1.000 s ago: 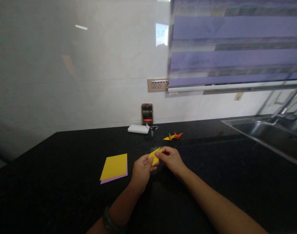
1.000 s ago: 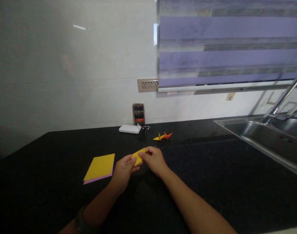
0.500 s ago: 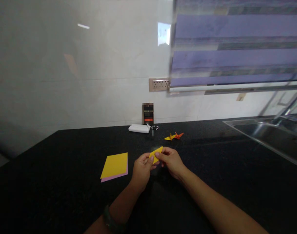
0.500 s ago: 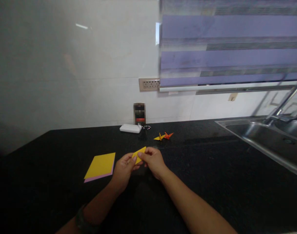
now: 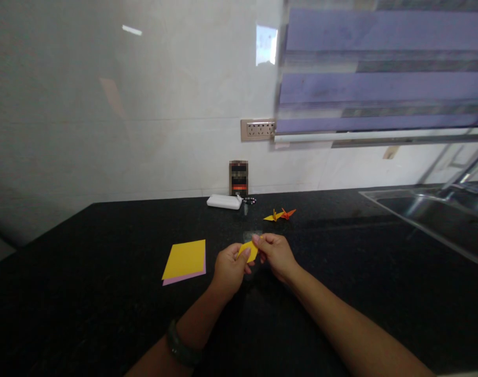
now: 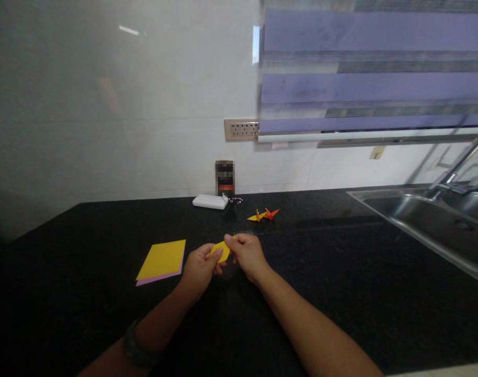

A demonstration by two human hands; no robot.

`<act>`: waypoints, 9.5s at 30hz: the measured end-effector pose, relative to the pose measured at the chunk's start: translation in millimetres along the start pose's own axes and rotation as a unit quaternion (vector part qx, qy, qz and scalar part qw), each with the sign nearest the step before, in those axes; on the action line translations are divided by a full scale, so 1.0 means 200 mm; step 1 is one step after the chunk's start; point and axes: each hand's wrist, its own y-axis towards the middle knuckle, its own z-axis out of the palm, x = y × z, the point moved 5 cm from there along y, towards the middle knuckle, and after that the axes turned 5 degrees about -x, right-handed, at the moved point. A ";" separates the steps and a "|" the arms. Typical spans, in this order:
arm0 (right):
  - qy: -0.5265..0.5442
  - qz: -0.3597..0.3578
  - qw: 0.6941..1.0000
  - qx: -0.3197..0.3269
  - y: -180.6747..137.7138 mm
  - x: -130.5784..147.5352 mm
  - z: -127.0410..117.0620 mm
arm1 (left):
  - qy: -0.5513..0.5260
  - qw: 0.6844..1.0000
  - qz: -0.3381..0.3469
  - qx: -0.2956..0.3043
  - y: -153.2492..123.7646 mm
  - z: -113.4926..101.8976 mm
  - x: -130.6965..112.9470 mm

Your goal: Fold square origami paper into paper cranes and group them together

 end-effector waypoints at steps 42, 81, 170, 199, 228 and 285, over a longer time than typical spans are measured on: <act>-0.139 0.008 0.984 0.115 -0.04 -0.02 0.06 | -0.189 0.981 -0.045 -0.002 0.08 -0.10 0.04; -0.217 -0.154 0.964 0.003 0.01 -0.04 0.00 | -0.068 0.997 0.000 -0.044 0.05 -0.09 0.00; -0.283 -0.192 0.935 0.093 -0.06 0.04 0.08 | -0.204 0.977 -0.060 -0.014 0.04 -0.05 0.04; -0.187 -0.106 0.973 0.087 0.01 -0.05 0.04 | -0.192 0.976 -0.103 -0.022 0.06 -0.07 0.08; -0.434 -0.399 0.808 -0.007 -0.11 0.13 0.06 | -0.312 0.947 -0.077 0.016 0.05 -0.03 0.06; -0.361 -0.273 0.891 0.000 -0.11 0.09 0.08 | -0.246 0.967 -0.051 -0.038 0.04 -0.03 0.10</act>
